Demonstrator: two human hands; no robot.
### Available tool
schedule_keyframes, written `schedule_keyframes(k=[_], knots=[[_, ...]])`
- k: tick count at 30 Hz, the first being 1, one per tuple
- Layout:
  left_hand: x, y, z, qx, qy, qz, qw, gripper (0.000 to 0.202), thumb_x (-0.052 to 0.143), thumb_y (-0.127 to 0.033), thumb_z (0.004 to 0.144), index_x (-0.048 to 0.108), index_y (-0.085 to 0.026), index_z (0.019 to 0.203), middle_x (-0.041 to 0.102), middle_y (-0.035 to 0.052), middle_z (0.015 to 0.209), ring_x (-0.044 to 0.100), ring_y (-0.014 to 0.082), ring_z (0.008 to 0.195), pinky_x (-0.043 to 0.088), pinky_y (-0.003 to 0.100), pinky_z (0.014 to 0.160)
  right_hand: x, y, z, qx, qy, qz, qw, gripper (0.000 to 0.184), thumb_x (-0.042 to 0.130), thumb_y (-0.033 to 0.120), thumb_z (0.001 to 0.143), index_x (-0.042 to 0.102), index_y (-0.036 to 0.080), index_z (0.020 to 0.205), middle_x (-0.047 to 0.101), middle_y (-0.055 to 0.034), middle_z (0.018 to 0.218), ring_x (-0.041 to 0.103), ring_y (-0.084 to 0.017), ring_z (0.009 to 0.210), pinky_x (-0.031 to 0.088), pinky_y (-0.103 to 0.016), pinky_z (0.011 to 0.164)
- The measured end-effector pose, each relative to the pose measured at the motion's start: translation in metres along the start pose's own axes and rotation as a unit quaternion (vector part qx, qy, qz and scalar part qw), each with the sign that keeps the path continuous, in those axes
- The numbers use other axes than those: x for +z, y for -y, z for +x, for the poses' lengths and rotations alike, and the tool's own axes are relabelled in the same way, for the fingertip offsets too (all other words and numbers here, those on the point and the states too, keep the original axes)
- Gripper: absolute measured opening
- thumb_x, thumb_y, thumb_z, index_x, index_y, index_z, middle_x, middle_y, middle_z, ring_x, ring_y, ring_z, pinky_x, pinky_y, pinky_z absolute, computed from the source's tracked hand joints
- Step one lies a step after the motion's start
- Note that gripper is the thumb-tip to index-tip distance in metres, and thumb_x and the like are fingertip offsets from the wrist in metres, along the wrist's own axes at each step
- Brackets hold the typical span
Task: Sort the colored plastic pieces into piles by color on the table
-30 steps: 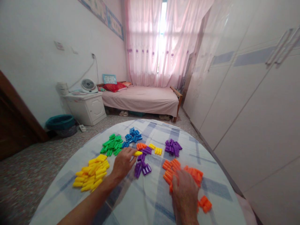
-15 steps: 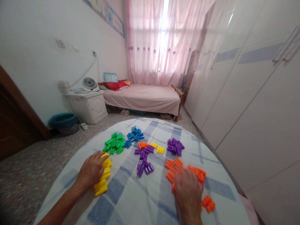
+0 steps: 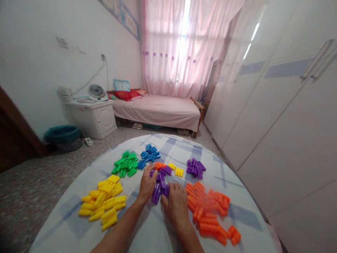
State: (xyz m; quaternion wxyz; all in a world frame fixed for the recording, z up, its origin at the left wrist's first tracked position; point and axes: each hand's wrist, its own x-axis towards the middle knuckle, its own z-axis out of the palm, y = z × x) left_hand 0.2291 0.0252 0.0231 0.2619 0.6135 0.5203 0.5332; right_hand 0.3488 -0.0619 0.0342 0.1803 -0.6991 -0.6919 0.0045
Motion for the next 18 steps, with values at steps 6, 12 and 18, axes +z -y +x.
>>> schedule_keyframes(k=[6,12,18], knots=[[0.008,0.02,-0.004,0.019,0.007,-0.007,1.0,0.031,0.039,-0.026,0.089,0.06,-0.016,0.11,0.053,0.0114,0.126,0.046,0.0211,0.122,0.035,0.043,0.108,0.0,-0.004,0.002,0.01,0.027,0.023,0.999,0.03,0.048,0.02,0.084,0.058,0.017,0.112,0.063,-0.009,0.104,0.056,-0.022,0.099,0.04,-0.031,0.088],[0.006,0.024,0.001,0.032,-0.036,0.016,0.999,0.03,0.037,-0.026,0.09,0.061,-0.018,0.106,0.054,0.0103,0.121,0.048,0.0213,0.119,0.037,0.045,0.106,-0.003,-0.006,0.002,0.003,0.052,0.03,0.998,0.033,0.054,0.019,0.078,0.058,0.02,0.111,0.063,-0.0075,0.103,0.056,-0.022,0.098,0.042,-0.031,0.086],[0.006,0.026,0.003,0.016,-0.044,0.041,0.998,0.029,0.038,-0.026,0.089,0.063,-0.018,0.103,0.056,0.0103,0.118,0.05,0.0226,0.116,0.039,0.046,0.103,-0.041,-0.073,0.021,0.066,-0.01,0.041,0.997,0.042,0.045,0.031,0.085,0.049,0.017,0.125,0.059,-0.0094,0.119,0.054,-0.02,0.108,0.041,-0.031,0.094]])
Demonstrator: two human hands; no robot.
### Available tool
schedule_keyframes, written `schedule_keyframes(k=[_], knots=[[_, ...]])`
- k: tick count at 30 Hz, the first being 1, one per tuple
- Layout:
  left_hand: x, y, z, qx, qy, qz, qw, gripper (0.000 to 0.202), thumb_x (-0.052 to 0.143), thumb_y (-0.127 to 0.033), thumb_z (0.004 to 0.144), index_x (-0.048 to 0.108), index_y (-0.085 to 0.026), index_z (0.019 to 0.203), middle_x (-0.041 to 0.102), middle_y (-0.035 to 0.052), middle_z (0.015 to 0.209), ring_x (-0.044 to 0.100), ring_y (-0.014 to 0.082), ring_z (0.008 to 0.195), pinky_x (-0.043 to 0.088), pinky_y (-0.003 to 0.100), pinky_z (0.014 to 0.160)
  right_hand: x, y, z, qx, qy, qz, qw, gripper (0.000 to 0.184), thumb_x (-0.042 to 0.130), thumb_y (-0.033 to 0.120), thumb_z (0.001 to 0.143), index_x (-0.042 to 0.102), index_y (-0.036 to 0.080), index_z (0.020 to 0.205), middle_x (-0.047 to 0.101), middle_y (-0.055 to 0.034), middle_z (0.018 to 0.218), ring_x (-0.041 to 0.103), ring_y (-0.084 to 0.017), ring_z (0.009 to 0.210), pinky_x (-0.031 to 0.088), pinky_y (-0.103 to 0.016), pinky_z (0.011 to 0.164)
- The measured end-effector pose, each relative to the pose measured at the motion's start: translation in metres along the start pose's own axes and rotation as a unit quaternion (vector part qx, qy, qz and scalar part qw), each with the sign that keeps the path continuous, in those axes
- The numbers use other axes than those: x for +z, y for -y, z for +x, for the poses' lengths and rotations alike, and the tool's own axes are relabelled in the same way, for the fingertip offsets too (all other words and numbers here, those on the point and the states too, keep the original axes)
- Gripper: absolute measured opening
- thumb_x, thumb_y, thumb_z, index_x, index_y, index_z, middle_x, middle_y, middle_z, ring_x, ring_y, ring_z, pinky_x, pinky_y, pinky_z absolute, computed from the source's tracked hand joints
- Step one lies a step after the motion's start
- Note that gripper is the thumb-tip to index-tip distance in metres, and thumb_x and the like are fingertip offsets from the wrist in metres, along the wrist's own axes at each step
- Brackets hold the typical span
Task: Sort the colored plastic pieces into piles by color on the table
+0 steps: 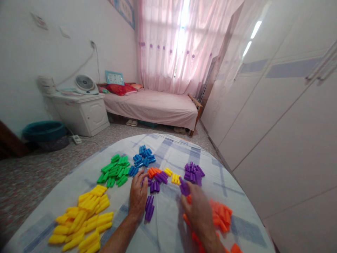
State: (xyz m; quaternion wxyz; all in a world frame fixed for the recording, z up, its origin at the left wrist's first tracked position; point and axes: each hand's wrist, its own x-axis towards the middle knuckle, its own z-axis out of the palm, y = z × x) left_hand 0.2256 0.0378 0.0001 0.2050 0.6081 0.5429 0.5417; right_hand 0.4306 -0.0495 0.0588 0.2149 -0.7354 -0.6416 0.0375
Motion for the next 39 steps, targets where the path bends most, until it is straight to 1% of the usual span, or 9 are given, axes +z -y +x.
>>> schedule_keyframes(k=[2,5,10,16,21,25,30,34,39], knots=[[0.002,0.0,0.0,-0.011,0.004,0.0,1.0,0.029,0.038,-0.027,0.089,0.063,-0.018,0.102,0.055,0.0106,0.119,0.05,0.0231,0.116,0.039,0.047,0.104,-0.016,-0.031,0.018,0.071,-0.043,-0.034,0.996,0.047,0.042,0.037,0.086,0.048,0.014,0.127,0.058,-0.0122,0.121,0.054,-0.023,0.111,0.04,-0.034,0.097],[0.005,0.001,0.0,-0.026,0.025,-0.009,0.999,0.03,0.038,-0.027,0.089,0.063,-0.018,0.104,0.054,0.0107,0.124,0.048,0.0231,0.12,0.036,0.046,0.106,-0.025,-0.073,0.044,0.166,-0.018,-0.068,0.984,0.049,0.039,0.041,0.086,0.05,0.013,0.125,0.059,-0.0142,0.12,0.058,-0.026,0.107,0.044,-0.036,0.091],[0.006,0.0,0.0,-0.053,0.043,-0.036,0.997,0.03,0.038,-0.028,0.09,0.062,-0.019,0.105,0.054,0.0096,0.125,0.048,0.0213,0.121,0.037,0.043,0.107,-0.014,-0.107,0.06,0.186,0.061,-0.06,0.979,0.048,0.038,0.04,0.086,0.054,0.011,0.122,0.063,-0.0144,0.115,0.062,-0.025,0.101,0.046,-0.035,0.086],[0.006,0.0,0.001,-0.07,0.036,-0.067,0.995,0.032,0.035,-0.03,0.092,0.059,-0.019,0.108,0.057,0.0079,0.121,0.05,0.0183,0.119,0.037,0.039,0.107,-0.008,-0.065,0.059,0.07,-0.026,-0.089,0.993,0.043,0.039,0.036,0.087,0.057,0.012,0.118,0.059,-0.016,0.119,0.055,-0.029,0.11,0.042,-0.042,0.093],[0.007,0.004,0.001,-0.09,0.043,-0.076,0.992,0.034,0.034,-0.031,0.093,0.058,-0.019,0.113,0.053,0.0083,0.129,0.045,0.0184,0.125,0.032,0.04,0.11,0.01,0.018,0.062,-0.112,0.081,0.077,0.987,0.035,0.047,0.027,0.084,0.056,0.021,0.117,0.06,-0.0064,0.117,0.055,-0.018,0.107,0.042,-0.03,0.093],[0.005,0.002,0.001,-0.094,0.06,-0.086,0.99,0.036,0.033,-0.032,0.093,0.057,-0.019,0.117,0.054,0.0084,0.131,0.045,0.018,0.126,0.031,0.039,0.111,0.038,0.055,0.062,-0.125,0.083,-0.011,0.989,0.031,0.051,0.017,0.08,0.059,0.021,0.11,0.063,-0.0063,0.105,0.055,-0.021,0.1,0.042,-0.032,0.086],[0.005,-0.002,0.002,-0.095,0.046,-0.08,0.991,0.034,0.034,-0.032,0.093,0.061,-0.019,0.11,0.058,0.0078,0.124,0.05,0.0177,0.12,0.036,0.038,0.108,0.048,0.053,0.057,-0.102,0.083,-0.034,0.991,0.018,0.048,0.013,0.079,0.06,0.021,0.09,0.063,-0.0048,0.092,0.056,-0.019,0.089,0.041,-0.027,0.077],[0.006,-0.002,0.003,-0.087,0.035,-0.07,0.993,0.033,0.035,-0.031,0.093,0.061,-0.02,0.109,0.058,0.007,0.122,0.051,0.0177,0.118,0.038,0.037,0.106,0.019,0.031,0.068,-0.089,0.045,0.007,0.995,0.018,0.046,0.017,0.081,0.059,0.02,0.094,0.063,-0.0041,0.094,0.057,-0.017,0.089,0.041,-0.026,0.077],[0.006,-0.001,0.002,-0.086,0.039,-0.064,0.993,0.033,0.034,-0.032,0.093,0.061,-0.019,0.108,0.057,0.0078,0.123,0.05,0.0179,0.119,0.037,0.038,0.106,-0.009,-0.022,0.1,0.006,-0.032,-0.126,0.992,0.021,0.045,0.02,0.083,0.06,0.018,0.098,0.063,-0.0066,0.097,0.057,-0.02,0.093,0.04,-0.029,0.079]])
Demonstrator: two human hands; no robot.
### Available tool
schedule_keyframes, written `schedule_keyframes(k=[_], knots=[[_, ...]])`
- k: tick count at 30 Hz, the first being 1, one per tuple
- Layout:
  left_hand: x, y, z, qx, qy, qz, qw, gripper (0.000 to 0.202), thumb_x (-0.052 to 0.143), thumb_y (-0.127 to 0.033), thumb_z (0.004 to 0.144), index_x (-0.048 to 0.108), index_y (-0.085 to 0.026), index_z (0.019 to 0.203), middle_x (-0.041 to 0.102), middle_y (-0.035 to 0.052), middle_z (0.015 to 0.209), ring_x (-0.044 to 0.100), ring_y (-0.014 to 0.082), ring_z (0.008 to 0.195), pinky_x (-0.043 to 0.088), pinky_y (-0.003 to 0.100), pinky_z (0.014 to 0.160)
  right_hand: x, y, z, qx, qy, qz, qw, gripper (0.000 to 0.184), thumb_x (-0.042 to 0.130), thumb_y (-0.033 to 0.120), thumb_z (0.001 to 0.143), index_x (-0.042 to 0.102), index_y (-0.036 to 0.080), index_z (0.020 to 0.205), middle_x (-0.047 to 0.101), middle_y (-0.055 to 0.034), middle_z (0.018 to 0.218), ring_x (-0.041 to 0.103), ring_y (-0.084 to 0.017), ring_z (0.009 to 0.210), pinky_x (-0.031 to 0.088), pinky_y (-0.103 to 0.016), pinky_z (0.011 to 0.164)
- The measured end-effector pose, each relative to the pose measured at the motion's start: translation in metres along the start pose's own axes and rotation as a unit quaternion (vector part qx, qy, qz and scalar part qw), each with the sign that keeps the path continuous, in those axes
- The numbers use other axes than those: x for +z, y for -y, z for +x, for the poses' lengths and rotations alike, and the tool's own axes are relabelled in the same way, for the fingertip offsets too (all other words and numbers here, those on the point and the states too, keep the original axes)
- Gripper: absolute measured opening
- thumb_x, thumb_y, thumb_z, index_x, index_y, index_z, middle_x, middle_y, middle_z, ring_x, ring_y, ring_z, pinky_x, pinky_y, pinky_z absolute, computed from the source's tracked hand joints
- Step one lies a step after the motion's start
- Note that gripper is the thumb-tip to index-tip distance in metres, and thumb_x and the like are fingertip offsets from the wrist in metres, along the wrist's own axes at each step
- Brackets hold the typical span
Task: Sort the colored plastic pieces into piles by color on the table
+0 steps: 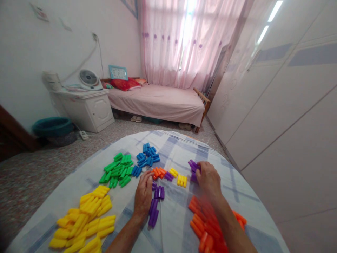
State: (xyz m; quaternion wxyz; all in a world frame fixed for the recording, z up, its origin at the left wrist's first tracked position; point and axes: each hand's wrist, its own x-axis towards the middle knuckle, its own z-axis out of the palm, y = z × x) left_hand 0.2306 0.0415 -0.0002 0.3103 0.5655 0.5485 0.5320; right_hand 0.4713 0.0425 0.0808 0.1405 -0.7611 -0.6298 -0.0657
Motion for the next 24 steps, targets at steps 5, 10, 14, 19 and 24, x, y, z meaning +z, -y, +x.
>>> schedule_keyframes(k=[5,10,14,19,24], knots=[[0.0,0.0,0.0,-0.009,-0.006,-0.003,1.0,0.034,0.035,-0.032,0.093,0.061,-0.019,0.109,0.057,0.0077,0.121,0.051,0.0179,0.118,0.037,0.037,0.106,0.011,-0.026,0.007,0.03,0.028,-0.065,0.997,0.024,0.045,0.019,0.084,0.061,0.016,0.1,0.062,-0.0101,0.097,0.056,-0.022,0.092,0.041,-0.031,0.077],[0.0,-0.001,0.0,-0.015,-0.004,0.001,1.0,0.034,0.035,-0.032,0.093,0.061,-0.02,0.109,0.056,0.0073,0.124,0.049,0.0182,0.12,0.036,0.037,0.107,0.013,0.02,-0.013,-0.081,0.043,0.073,0.993,0.025,0.044,0.021,0.086,0.059,0.018,0.106,0.061,-0.0078,0.104,0.055,-0.018,0.099,0.041,-0.029,0.086],[-0.001,0.0,0.001,-0.014,-0.005,-0.011,1.0,0.035,0.033,-0.032,0.093,0.06,-0.019,0.111,0.054,0.0083,0.126,0.047,0.0184,0.122,0.034,0.037,0.108,0.022,0.071,-0.026,-0.144,0.12,0.119,0.975,0.023,0.047,0.024,0.086,0.059,0.021,0.106,0.061,-0.0053,0.101,0.058,-0.016,0.092,0.042,-0.026,0.079],[-0.002,0.002,0.001,-0.012,0.007,-0.01,1.0,0.036,0.033,-0.032,0.093,0.06,-0.018,0.111,0.053,0.0092,0.127,0.046,0.0191,0.123,0.033,0.039,0.109,0.036,0.099,-0.027,-0.105,0.104,-0.015,0.989,0.015,0.052,0.022,0.085,0.058,0.019,0.098,0.06,-0.0074,0.099,0.058,-0.019,0.089,0.04,-0.027,0.071],[-0.001,0.0,0.001,-0.017,-0.003,-0.008,1.0,0.035,0.034,-0.033,0.093,0.06,-0.019,0.111,0.054,0.0086,0.126,0.048,0.0186,0.121,0.034,0.038,0.108,0.034,0.088,-0.027,-0.111,0.11,-0.022,0.987,0.018,0.04,0.018,0.09,0.058,0.02,0.091,0.062,-0.0046,0.091,0.059,-0.017,0.083,0.037,-0.026,0.066]])
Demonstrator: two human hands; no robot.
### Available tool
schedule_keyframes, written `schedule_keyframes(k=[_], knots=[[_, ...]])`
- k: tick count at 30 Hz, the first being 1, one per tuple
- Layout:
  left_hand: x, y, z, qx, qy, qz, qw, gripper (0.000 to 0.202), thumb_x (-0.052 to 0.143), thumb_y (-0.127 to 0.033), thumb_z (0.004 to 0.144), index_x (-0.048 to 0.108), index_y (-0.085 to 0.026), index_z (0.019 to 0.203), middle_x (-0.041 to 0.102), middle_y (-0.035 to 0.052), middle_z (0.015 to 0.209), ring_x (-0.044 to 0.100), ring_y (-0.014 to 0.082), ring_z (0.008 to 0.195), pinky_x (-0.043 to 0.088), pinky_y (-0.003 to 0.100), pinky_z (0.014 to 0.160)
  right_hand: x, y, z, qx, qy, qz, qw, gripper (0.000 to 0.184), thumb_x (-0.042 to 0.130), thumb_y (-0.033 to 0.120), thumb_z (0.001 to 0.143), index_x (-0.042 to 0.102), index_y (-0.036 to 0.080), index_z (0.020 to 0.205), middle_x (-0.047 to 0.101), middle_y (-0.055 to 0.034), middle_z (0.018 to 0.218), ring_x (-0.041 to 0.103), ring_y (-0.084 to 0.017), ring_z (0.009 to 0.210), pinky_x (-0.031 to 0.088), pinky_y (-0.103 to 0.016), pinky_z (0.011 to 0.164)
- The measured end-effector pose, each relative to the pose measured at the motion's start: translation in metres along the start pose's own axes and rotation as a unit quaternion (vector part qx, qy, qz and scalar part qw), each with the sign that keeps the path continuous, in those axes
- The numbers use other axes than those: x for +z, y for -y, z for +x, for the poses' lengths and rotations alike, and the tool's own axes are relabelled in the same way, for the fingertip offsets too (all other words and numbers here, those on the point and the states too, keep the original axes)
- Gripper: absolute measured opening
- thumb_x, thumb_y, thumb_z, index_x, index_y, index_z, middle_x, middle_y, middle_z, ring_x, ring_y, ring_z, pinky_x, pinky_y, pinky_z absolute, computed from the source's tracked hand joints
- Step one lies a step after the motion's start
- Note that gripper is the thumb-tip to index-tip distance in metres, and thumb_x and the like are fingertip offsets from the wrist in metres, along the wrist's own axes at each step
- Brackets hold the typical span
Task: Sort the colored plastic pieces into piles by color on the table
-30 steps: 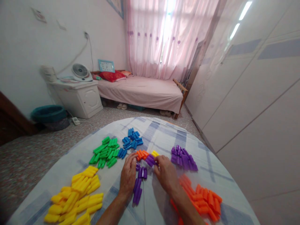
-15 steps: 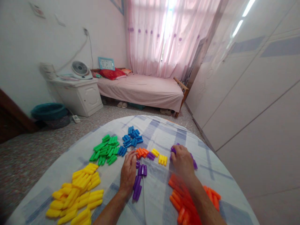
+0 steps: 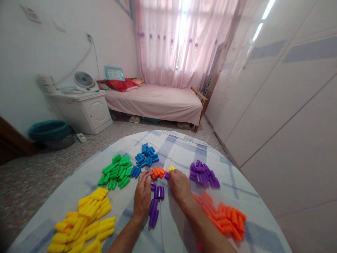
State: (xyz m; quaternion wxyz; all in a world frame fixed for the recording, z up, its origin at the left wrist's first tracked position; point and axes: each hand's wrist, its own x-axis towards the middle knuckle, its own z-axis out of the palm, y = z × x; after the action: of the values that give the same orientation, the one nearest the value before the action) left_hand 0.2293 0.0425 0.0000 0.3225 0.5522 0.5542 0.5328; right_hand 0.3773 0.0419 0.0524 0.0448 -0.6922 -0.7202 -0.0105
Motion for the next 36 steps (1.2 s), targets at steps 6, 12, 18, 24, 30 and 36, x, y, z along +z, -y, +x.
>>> schedule_keyframes(k=[6,12,18,24,30,36], knots=[[0.001,-0.001,0.0,0.001,-0.008,-0.003,1.0,0.034,0.034,-0.031,0.093,0.061,-0.02,0.109,0.056,0.0078,0.125,0.049,0.018,0.12,0.034,0.037,0.108,-0.002,-0.007,-0.004,-0.02,-0.01,0.043,0.999,0.019,0.049,0.027,0.088,0.058,0.02,0.103,0.06,-0.0059,0.099,0.058,-0.017,0.092,0.039,-0.025,0.072],[0.0,0.001,0.001,0.009,-0.012,-0.002,1.0,0.034,0.034,-0.033,0.093,0.061,-0.02,0.11,0.057,0.0072,0.123,0.049,0.018,0.121,0.036,0.036,0.107,0.004,0.004,0.002,-0.012,-0.01,-0.006,1.0,0.018,0.043,0.024,0.091,0.06,0.019,0.096,0.062,-0.0076,0.096,0.058,-0.019,0.09,0.039,-0.026,0.072],[0.001,0.0,0.0,0.005,-0.008,-0.001,1.0,0.035,0.033,-0.033,0.093,0.06,-0.019,0.11,0.056,0.008,0.123,0.049,0.0183,0.12,0.036,0.037,0.107,-0.013,-0.028,-0.001,0.017,-0.046,0.0,0.999,0.019,0.044,0.02,0.089,0.06,0.021,0.098,0.063,-0.0047,0.095,0.06,-0.016,0.087,0.039,-0.025,0.07],[0.001,0.0,0.001,0.005,-0.011,0.001,1.0,0.033,0.035,-0.032,0.092,0.061,-0.02,0.109,0.059,0.0071,0.121,0.052,0.018,0.118,0.037,0.036,0.107,-0.031,-0.1,0.0,0.155,-0.095,-0.083,0.98,0.024,0.041,0.025,0.09,0.06,0.019,0.102,0.063,-0.0081,0.096,0.06,-0.02,0.086,0.039,-0.029,0.065],[0.001,-0.001,0.001,-0.003,0.001,-0.024,1.0,0.035,0.032,-0.034,0.094,0.059,-0.019,0.11,0.059,0.0077,0.121,0.051,0.0178,0.118,0.036,0.036,0.107,-0.022,-0.125,-0.007,0.188,-0.079,-0.092,0.975,0.028,0.04,0.029,0.09,0.061,0.018,0.104,0.063,-0.0098,0.097,0.06,-0.023,0.089,0.04,-0.03,0.064],[0.001,0.0,0.001,-0.011,0.0,-0.039,0.999,0.036,0.031,-0.035,0.094,0.057,-0.018,0.113,0.057,0.0085,0.122,0.049,0.018,0.118,0.033,0.037,0.108,-0.024,-0.094,-0.008,0.103,-0.114,-0.005,0.988,0.026,0.043,0.025,0.089,0.061,0.017,0.106,0.061,-0.0086,0.104,0.058,-0.02,0.096,0.043,-0.029,0.08]])
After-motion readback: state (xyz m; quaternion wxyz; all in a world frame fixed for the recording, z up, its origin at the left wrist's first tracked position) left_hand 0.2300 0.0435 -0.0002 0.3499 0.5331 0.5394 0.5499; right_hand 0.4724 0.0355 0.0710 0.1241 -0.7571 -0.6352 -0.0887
